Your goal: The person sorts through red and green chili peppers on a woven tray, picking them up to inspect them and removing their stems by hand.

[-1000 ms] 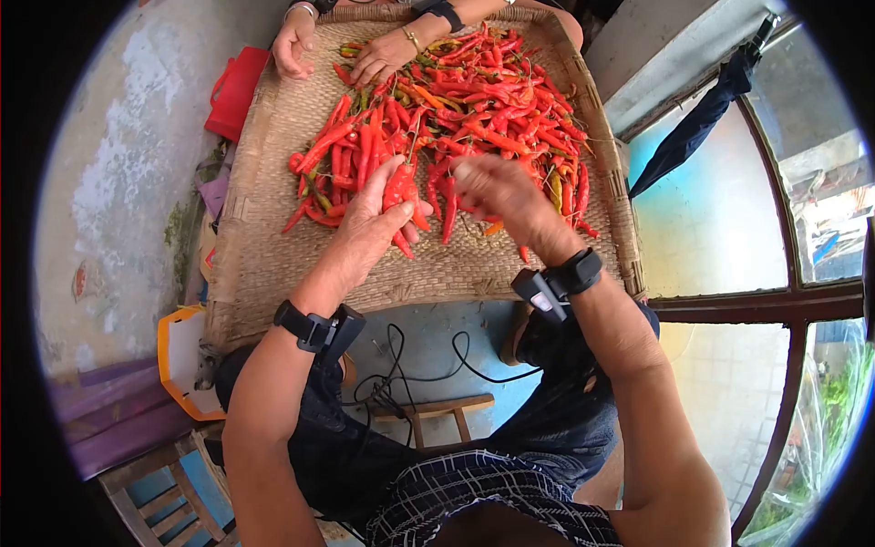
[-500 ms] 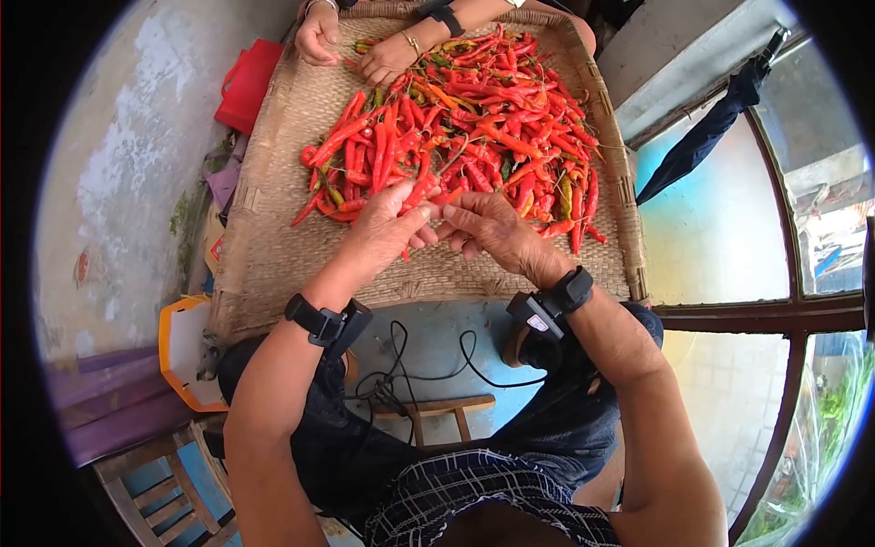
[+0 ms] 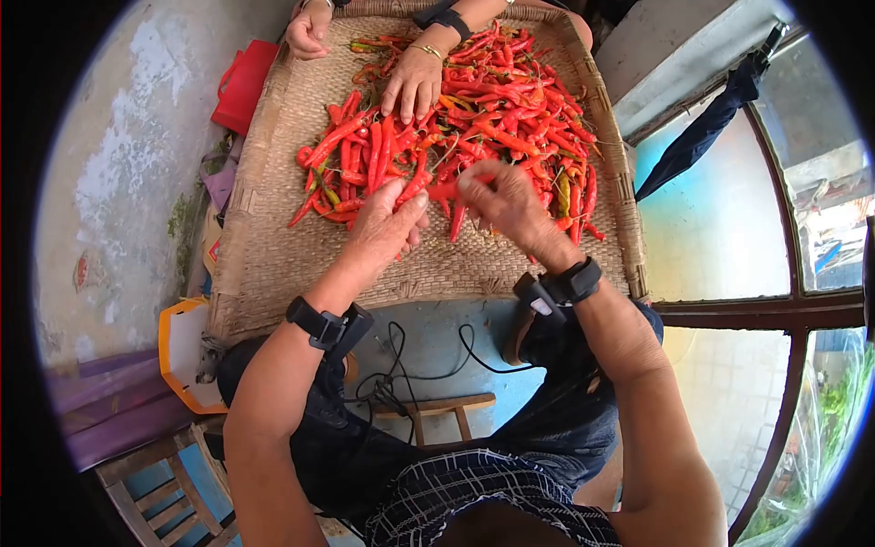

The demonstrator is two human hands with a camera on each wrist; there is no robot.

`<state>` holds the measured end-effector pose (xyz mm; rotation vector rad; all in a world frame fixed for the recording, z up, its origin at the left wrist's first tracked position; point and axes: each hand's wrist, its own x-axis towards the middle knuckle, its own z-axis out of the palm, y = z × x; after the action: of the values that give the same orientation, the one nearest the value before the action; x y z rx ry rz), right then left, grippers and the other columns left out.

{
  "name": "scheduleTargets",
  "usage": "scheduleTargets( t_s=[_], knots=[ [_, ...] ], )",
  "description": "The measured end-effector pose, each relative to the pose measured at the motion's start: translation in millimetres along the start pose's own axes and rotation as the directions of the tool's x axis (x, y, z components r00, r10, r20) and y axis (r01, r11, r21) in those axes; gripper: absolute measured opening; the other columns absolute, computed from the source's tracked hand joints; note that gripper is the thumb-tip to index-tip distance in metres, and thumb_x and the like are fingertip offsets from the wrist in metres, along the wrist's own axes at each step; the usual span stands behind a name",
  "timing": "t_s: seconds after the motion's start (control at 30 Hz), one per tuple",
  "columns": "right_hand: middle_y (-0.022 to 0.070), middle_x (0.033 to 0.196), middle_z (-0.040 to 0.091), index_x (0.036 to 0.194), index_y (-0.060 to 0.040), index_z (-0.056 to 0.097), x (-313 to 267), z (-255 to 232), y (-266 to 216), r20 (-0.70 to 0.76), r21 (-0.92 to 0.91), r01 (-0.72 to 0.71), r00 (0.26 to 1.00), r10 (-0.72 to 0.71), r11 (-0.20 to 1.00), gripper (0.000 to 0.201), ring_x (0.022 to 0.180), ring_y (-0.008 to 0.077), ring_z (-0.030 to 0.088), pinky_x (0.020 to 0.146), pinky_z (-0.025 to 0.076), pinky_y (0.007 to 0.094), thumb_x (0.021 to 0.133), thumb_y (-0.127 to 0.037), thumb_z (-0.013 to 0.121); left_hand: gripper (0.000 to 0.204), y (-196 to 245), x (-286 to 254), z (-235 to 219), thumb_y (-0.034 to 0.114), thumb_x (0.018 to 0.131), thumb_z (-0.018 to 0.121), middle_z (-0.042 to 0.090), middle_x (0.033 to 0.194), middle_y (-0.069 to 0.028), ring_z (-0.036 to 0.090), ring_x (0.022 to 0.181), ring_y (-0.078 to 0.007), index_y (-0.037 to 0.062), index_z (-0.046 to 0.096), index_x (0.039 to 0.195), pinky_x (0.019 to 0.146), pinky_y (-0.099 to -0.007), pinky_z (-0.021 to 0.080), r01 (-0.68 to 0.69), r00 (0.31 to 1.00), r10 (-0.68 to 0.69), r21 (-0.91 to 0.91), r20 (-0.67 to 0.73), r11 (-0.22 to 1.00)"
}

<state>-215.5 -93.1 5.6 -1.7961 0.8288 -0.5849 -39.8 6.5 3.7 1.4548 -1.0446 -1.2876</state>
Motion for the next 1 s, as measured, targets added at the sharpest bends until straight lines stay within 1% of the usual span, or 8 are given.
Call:
scheduleTargets(
  t_s=[0.1, 0.2, 0.37, 0.57, 0.7, 0.8, 0.9, 1.0],
  knots=[
    [0.0035, 0.075, 0.062, 0.095, -0.0013, 0.060, 13, -26, -16, -0.242, 0.613, 0.071, 0.965, 0.102, 0.787, 0.023, 0.059, 0.0084, 0.054, 0.050, 0.045, 0.0224, 0.091, -0.024, 0.057, 0.030, 4, 2, -5, 0.029, 0.095, 0.049, 0.054, 0.076, -0.0003, 0.049, 0.061, -0.0050, 0.0016, 0.051, 0.107, 0.054, -0.0194, 0.042, 0.006, 0.999, -0.015, -0.203, -0.042, 0.979],
    [0.0020, 0.081, 0.061, 0.101, -0.0013, 0.059, 11, -39, -12, -0.245, 0.728, -0.007, 0.932, 0.269, 0.686, 0.028, 0.068, 0.0079, 0.056, 0.055, 0.047, 0.0223, 0.092, -0.027, 0.057, 0.028, -6, 6, -9, 0.028, 0.095, 0.050, 0.057, 0.088, -0.0036, 0.055, 0.075, -0.0091, 0.0024, 0.052, 0.106, 0.067, -0.0239, 0.046, -0.027, 1.000, 0.021, -0.349, -0.020, 0.937],
    [0.0029, 0.073, 0.060, 0.098, -0.0011, 0.060, -23, 21, -19, 0.140, 0.199, -0.227, 0.969, 0.202, 0.953, 0.029, 0.058, 0.0063, 0.051, 0.050, 0.043, 0.0222, 0.092, -0.029, 0.057, 0.028, 1, 0, 6, 0.024, 0.095, 0.050, 0.057, 0.105, -0.0059, 0.055, 0.098, -0.0131, 0.0032, 0.053, 0.113, 0.084, -0.0282, 0.045, -0.011, 0.999, -0.009, -0.423, -0.045, 0.906],
    [-0.0011, 0.058, 0.054, 0.083, -0.0046, 0.062, -21, 27, -11, 0.342, 0.183, -0.333, 0.903, 0.258, 0.925, 0.026, 0.050, 0.0059, 0.048, 0.044, 0.037, 0.0211, 0.092, -0.029, 0.057, 0.029, -19, 5, 3, 0.026, 0.094, 0.053, 0.056, 0.105, -0.0016, 0.054, 0.096, -0.0112, 0.0045, 0.054, 0.113, 0.082, -0.0287, 0.047, 0.086, 0.990, -0.034, -0.385, 0.138, 0.919],
    [-0.0043, 0.062, 0.053, 0.084, -0.0071, 0.061, -8, -4, -18, 0.257, 0.015, -0.312, 0.919, 0.298, 0.950, 0.025, 0.052, 0.0038, 0.048, 0.047, 0.038, 0.0192, 0.089, -0.032, 0.061, 0.029, -15, 26, -36, 0.025, 0.087, 0.059, 0.060, 0.090, -0.0052, 0.056, 0.086, -0.0157, 0.0041, 0.058, 0.107, 0.077, -0.0312, 0.045, -0.153, 0.933, 0.249, 0.337, -0.261, 0.929],
    [-0.0002, 0.062, 0.055, 0.085, -0.0046, 0.059, 6, -32, -18, -0.034, 0.405, -0.162, 0.981, 0.192, 0.900, 0.025, 0.047, 0.0073, 0.048, 0.043, 0.040, 0.0214, 0.091, -0.029, 0.057, 0.031, -16, 34, -67, 0.021, 0.084, 0.060, 0.059, 0.099, -0.0127, 0.053, 0.098, -0.0266, 0.0041, 0.056, 0.110, 0.086, -0.0383, 0.042, -0.210, 0.769, 0.533, 0.649, -0.352, 0.731],
    [0.0025, 0.073, 0.060, 0.091, -0.0041, 0.058, 13, -41, -11, -0.187, 0.748, -0.063, 0.935, 0.301, 0.661, 0.025, 0.054, 0.0072, 0.051, 0.046, 0.042, 0.0222, 0.092, -0.029, 0.056, 0.040, -16, 33, -86, 0.022, 0.081, 0.062, 0.054, 0.113, -0.0165, 0.044, 0.111, -0.0350, 0.0060, 0.053, 0.116, 0.094, -0.0421, 0.036, 0.028, 0.692, 0.636, 0.893, -0.341, 0.448],
    [0.0017, 0.073, 0.059, 0.097, -0.0020, 0.058, 2, -27, -11, -0.024, 0.543, -0.296, 0.930, 0.367, 0.786, 0.026, 0.057, 0.0069, 0.052, 0.048, 0.043, 0.0212, 0.092, -0.028, 0.056, 0.060, -40, 41, -91, 0.027, 0.074, 0.070, 0.050, 0.120, -0.0183, 0.042, 0.118, -0.0350, 0.0061, 0.047, 0.127, 0.099, -0.0387, 0.035, 0.252, 0.758, 0.506, 0.901, -0.411, 0.354]
  ],
)
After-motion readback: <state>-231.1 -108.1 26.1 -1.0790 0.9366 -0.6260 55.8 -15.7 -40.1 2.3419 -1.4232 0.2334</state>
